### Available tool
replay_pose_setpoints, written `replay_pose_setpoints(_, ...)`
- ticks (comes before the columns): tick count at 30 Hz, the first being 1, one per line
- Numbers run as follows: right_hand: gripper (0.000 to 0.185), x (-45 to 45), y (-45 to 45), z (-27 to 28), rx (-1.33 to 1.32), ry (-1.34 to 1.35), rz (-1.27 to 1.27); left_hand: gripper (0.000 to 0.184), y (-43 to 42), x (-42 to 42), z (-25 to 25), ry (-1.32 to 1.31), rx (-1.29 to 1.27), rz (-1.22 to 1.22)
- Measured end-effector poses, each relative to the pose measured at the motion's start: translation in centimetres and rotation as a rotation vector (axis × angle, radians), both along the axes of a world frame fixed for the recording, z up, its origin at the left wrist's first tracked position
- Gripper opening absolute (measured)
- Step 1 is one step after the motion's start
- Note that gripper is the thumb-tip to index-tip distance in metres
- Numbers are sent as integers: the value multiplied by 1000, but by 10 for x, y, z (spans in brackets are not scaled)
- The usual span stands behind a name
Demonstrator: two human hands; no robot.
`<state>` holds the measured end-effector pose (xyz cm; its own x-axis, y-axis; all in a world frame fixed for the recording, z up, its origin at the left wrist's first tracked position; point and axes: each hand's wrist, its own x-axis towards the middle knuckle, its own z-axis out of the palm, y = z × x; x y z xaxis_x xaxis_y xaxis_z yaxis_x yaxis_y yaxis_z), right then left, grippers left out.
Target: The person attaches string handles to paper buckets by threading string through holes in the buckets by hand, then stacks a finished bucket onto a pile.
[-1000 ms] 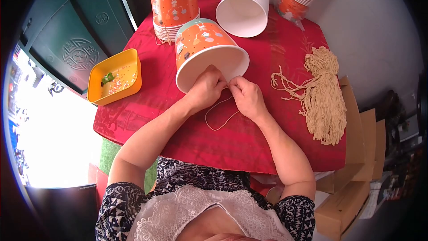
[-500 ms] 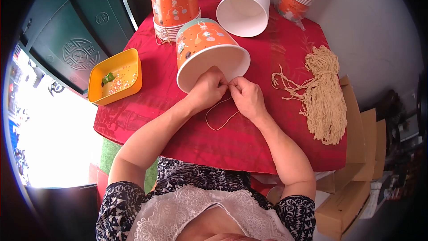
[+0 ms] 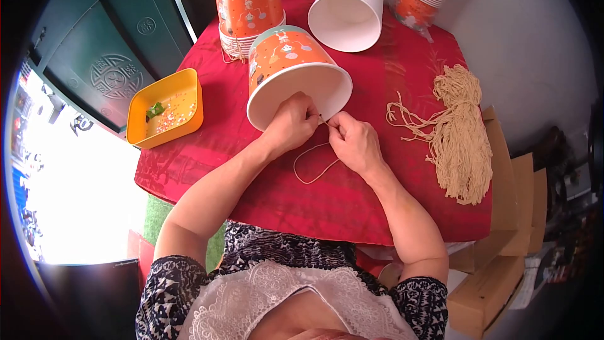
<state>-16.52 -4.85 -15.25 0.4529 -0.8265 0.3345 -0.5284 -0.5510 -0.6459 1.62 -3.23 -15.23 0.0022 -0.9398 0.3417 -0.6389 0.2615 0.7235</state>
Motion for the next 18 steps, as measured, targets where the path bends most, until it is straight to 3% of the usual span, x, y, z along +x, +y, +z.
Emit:
replay_pose_setpoints(10, 11, 0, 0, -3, -88, 67, 9, 6, 1, -7, 0, -24, -65, 112)
replay_pose_setpoints(13, 10, 1, -1, -6, -117, 84, 25, 10, 1, -10, 3, 7, 54, 100)
replay_pose_setpoints(18, 8, 2, 2, -4, -144, 133, 79, 14, -2, -20, -2, -74, 31, 164)
